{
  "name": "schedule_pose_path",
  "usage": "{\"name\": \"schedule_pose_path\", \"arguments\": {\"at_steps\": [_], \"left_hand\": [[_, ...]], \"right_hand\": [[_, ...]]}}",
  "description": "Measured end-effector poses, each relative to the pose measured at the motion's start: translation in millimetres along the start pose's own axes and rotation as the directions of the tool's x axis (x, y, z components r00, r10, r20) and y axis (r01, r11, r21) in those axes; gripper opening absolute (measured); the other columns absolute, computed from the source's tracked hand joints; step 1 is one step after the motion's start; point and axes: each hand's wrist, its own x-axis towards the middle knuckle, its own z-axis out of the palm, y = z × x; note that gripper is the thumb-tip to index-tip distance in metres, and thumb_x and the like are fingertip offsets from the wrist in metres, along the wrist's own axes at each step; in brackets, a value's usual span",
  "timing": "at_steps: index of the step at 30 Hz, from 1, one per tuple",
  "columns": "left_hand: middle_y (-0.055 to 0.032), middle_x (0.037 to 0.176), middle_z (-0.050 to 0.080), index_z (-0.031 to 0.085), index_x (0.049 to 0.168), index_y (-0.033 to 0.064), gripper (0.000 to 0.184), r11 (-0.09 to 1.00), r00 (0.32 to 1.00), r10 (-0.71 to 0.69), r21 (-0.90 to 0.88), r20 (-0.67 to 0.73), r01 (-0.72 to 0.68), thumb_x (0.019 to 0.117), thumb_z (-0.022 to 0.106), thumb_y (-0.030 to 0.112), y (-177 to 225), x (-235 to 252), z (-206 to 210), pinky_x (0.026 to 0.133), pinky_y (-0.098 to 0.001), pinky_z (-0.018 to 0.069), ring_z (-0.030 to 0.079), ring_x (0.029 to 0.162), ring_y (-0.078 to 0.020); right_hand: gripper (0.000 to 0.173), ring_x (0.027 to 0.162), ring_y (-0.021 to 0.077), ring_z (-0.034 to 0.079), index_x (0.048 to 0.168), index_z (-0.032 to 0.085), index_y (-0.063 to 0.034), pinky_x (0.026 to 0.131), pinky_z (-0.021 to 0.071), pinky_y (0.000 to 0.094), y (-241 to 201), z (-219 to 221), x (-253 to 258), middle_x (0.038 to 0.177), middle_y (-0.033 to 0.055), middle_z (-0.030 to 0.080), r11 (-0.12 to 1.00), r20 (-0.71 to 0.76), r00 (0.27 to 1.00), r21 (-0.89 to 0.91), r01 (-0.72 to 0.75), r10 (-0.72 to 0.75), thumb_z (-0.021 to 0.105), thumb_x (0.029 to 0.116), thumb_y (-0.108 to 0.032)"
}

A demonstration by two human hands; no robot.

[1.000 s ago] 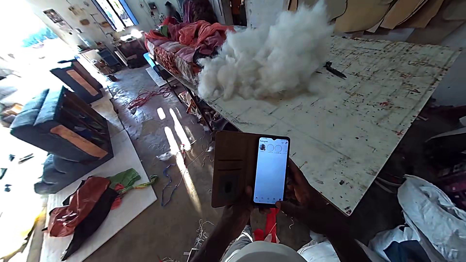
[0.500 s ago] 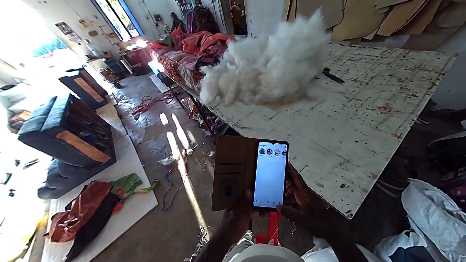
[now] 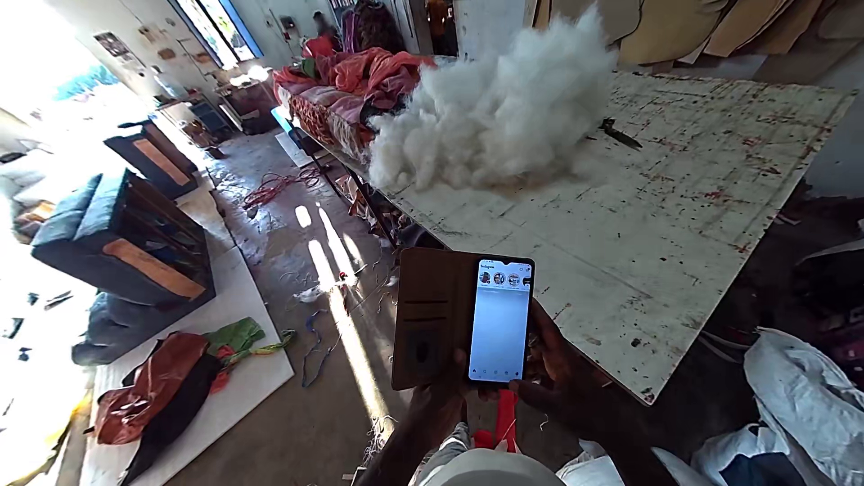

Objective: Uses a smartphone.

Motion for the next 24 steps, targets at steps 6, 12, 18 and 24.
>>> {"name": "schedule_pose_path", "arguments": {"at_steps": [6, 12, 18, 24], "left_hand": [[-0.0192, 0.107, 0.073, 0.065, 0.123, 0.0032, 0.035, 0.999, 1.000, 0.006, 0.044, -0.025, -0.005, 0.1055, 0.056, 0.033, -0.4, 2.5, -4.5, 0.079, -0.0391, 0.0622, 0.073, 0.088, -0.0249], [-0.0195, 0.107, 0.073, 0.065, 0.123, 0.0031, 0.035, 1.000, 0.998, 0.020, 0.024, -0.054, -0.018, 0.1054, 0.056, 0.032, 3.9, 5.6, -16.9, 0.079, -0.0393, 0.0627, 0.074, 0.087, -0.0259], [-0.0202, 0.107, 0.073, 0.065, 0.122, 0.0017, 0.036, 1.000, 0.996, -0.003, 0.002, -0.091, 0.003, 0.1064, 0.054, 0.031, 15.9, 21.2, -38.0, 0.079, -0.0394, 0.0628, 0.074, 0.087, -0.0263], [-0.0197, 0.108, 0.073, 0.063, 0.125, 0.0042, 0.036, 0.999, 0.996, -0.016, -0.035, -0.091, 0.012, 0.1053, 0.055, 0.034, 28.5, 51.7, -75.3, 0.080, -0.0392, 0.0625, 0.074, 0.087, -0.0259]], "right_hand": [[0.111, 0.125, 0.0271, 0.061, 0.165, 0.009, -0.0310, 0.096, 0.0600, 0.0437, 6.6, 1.4, 5.7, 0.154, 0.0050, 0.045, 0.998, 0.002, 0.998, -0.011, 0.057, -0.057, 0.081, 0.0819, -0.014], [0.110, 0.127, 0.0264, 0.060, 0.165, 0.005, -0.0215, 0.096, 0.0604, 0.0425, 10.9, 8.8, 22.7, 0.157, 0.0082, 0.043, 0.999, 0.028, 0.998, 0.013, 0.047, -0.047, 0.078, 0.0834, -0.010], [0.111, 0.128, 0.0229, 0.060, 0.165, 0.007, -0.0174, 0.096, 0.0598, 0.0386, 16.3, 17.0, 53.5, 0.154, 0.0073, 0.046, 1.000, 0.013, 1.000, 0.005, 0.019, -0.019, 0.081, 0.0824, -0.015], [0.112, 0.126, 0.0196, 0.060, 0.165, 0.010, -0.0299, 0.098, 0.0583, 0.0383, 25.2, 22.9, 98.5, 0.156, -0.0004, 0.044, 0.999, -0.007, 1.000, -0.048, -0.023, 0.023, 0.084, 0.0812, -0.021]]}}
